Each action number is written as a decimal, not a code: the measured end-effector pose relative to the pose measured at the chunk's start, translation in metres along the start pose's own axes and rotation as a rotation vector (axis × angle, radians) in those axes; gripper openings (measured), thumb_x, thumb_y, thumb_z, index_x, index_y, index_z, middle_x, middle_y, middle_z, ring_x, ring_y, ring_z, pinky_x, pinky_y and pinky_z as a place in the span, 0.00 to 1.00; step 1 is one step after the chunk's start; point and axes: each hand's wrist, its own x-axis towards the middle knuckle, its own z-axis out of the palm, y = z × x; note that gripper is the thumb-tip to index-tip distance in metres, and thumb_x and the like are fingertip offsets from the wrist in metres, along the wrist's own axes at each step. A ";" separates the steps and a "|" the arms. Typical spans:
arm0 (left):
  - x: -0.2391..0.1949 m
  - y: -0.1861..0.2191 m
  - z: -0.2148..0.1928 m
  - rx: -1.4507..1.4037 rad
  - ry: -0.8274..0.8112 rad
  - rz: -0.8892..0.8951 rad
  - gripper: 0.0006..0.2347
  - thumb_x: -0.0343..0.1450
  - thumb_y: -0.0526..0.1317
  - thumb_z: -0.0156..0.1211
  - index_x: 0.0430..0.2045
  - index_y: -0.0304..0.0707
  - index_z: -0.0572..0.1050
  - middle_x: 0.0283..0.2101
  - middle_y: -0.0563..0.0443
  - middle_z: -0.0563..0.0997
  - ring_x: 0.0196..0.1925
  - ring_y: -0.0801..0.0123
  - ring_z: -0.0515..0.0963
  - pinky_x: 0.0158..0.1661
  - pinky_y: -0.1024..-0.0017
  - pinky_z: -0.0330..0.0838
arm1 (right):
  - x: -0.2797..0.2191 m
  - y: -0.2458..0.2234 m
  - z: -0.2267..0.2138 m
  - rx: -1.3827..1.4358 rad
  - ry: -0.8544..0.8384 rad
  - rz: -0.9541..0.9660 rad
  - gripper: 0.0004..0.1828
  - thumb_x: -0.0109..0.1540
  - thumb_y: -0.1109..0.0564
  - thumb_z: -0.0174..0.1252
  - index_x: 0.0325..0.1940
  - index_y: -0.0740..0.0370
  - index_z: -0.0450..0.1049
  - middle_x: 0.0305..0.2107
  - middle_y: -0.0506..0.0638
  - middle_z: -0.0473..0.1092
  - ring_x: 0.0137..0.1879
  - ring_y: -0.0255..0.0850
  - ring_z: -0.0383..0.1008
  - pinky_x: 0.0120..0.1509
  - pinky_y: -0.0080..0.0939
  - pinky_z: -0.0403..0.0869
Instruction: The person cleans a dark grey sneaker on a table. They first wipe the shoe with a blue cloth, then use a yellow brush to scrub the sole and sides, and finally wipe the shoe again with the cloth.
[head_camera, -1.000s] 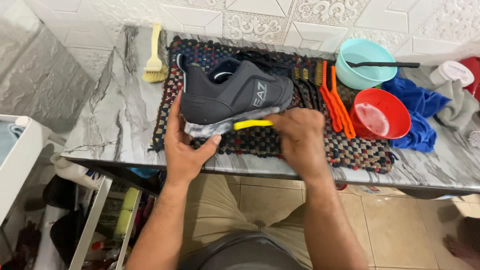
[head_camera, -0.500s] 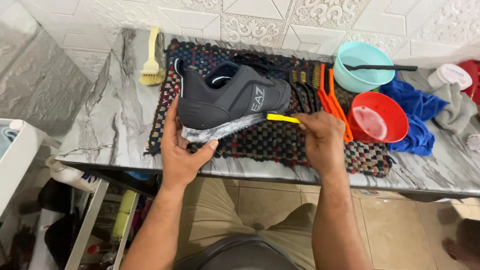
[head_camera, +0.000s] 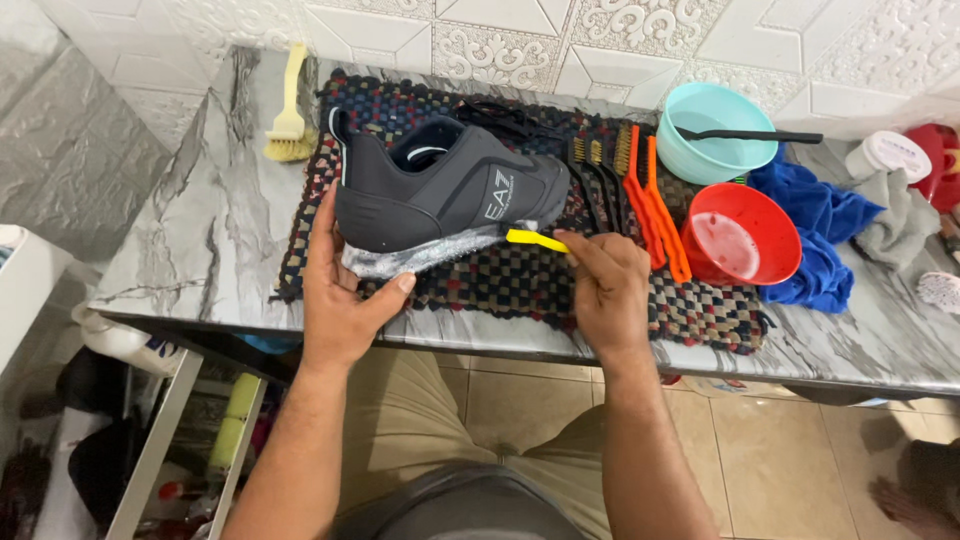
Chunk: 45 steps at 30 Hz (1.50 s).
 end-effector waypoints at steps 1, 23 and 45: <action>0.000 -0.001 0.001 0.001 0.006 0.000 0.43 0.65 0.33 0.71 0.74 0.40 0.48 0.68 0.34 0.65 0.71 0.47 0.66 0.70 0.50 0.66 | 0.001 -0.002 -0.001 0.003 -0.004 -0.004 0.12 0.67 0.62 0.58 0.48 0.53 0.84 0.28 0.46 0.70 0.41 0.48 0.76 0.52 0.42 0.71; 0.004 0.018 0.003 -0.040 -0.029 0.043 0.42 0.69 0.33 0.72 0.75 0.45 0.45 0.66 0.34 0.66 0.71 0.44 0.68 0.71 0.42 0.66 | -0.009 -0.023 -0.014 0.275 0.106 0.271 0.12 0.69 0.69 0.54 0.56 0.67 0.75 0.44 0.59 0.74 0.50 0.47 0.74 0.58 0.48 0.71; 0.000 0.014 0.006 -0.008 0.118 -0.032 0.44 0.61 0.31 0.79 0.72 0.39 0.56 0.57 0.40 0.77 0.60 0.61 0.77 0.59 0.65 0.76 | 0.002 0.008 0.013 -0.089 -0.018 0.042 0.11 0.65 0.66 0.62 0.47 0.53 0.82 0.40 0.48 0.77 0.52 0.51 0.75 0.72 0.49 0.60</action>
